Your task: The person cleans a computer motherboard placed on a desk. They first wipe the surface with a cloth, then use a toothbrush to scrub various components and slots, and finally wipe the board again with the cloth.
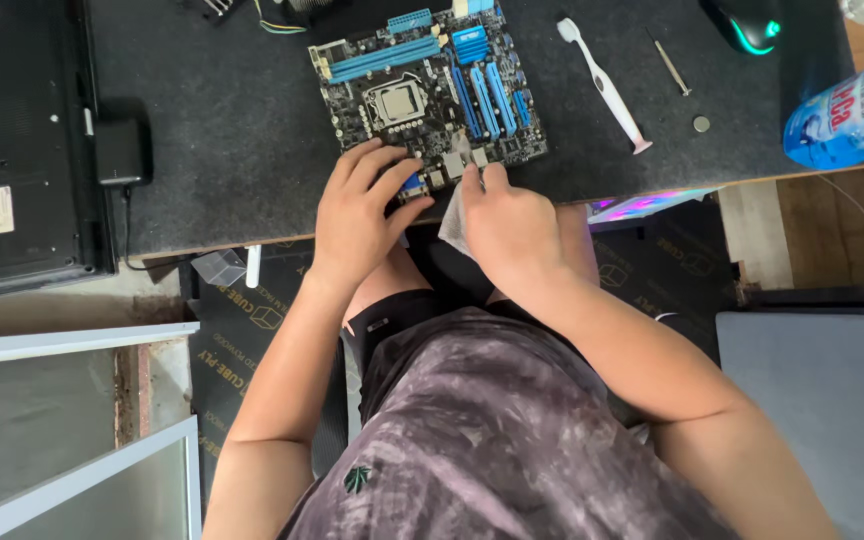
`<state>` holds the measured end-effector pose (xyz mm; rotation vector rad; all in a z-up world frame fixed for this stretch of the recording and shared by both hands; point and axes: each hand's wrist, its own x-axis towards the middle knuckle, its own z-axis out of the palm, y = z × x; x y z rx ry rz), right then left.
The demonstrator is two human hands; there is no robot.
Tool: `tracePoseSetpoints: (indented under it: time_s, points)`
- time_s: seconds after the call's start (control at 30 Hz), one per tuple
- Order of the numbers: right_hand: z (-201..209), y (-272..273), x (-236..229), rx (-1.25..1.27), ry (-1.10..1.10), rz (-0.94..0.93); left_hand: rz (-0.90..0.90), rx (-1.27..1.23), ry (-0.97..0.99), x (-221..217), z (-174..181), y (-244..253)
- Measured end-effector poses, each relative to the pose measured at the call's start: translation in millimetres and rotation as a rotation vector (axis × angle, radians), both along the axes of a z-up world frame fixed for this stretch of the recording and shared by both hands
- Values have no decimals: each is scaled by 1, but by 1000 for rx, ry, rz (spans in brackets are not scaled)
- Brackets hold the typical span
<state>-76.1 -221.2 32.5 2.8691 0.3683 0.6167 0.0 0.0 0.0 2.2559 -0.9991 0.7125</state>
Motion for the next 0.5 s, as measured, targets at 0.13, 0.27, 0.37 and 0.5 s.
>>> tracePoseSetpoints:
  time_s: [0.13, 0.27, 0.37, 0.5]
  points:
    - [19, -2, -15, -80, -69, -7, 26, -19, -20, -4, -4, -4]
    - [36, -46, -35, 235, -54, 90, 24, -63, 5, 0, -4, -3]
    - [-10, -111, -21, 459, -134, 54, 13, -74, 31, -3, -4, -3]
    - [-73, -159, 14, 311, -345, -127, -4, -83, 39, -4, 1, -1]
